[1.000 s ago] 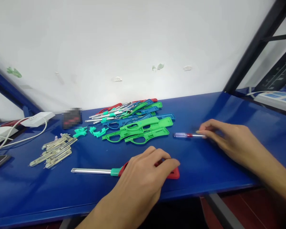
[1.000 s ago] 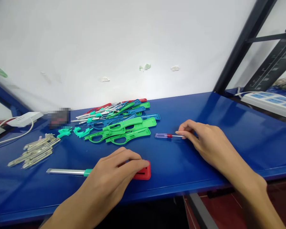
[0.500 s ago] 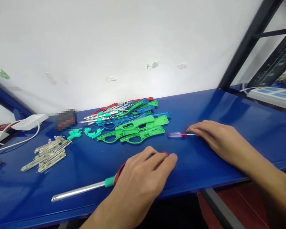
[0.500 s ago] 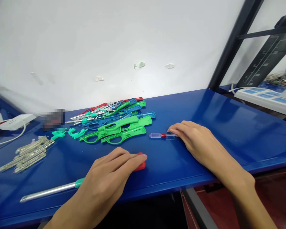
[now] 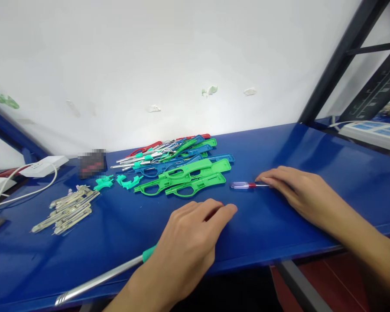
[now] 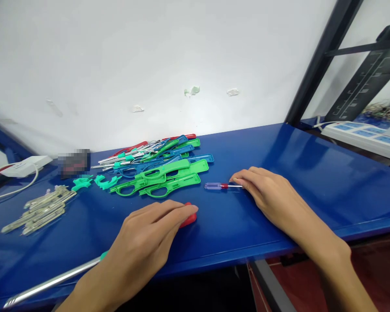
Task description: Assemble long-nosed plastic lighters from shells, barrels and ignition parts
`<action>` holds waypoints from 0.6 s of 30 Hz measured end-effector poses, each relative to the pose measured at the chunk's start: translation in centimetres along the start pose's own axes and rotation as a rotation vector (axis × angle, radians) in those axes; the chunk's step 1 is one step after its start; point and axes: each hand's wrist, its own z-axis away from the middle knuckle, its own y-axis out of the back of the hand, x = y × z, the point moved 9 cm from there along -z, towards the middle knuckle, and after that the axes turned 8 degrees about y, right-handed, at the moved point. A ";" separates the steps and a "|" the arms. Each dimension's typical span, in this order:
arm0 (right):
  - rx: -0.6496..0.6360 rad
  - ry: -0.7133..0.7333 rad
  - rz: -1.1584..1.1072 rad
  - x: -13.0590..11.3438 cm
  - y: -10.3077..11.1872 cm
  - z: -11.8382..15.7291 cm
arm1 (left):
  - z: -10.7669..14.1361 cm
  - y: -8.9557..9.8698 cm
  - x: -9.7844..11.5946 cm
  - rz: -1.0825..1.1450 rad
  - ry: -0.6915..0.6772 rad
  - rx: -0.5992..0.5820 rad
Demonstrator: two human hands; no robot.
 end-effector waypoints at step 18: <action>0.015 0.002 -0.013 -0.2 0.1 0.0 | -0.5 0.4 -0.4 0.043 0.043 0.045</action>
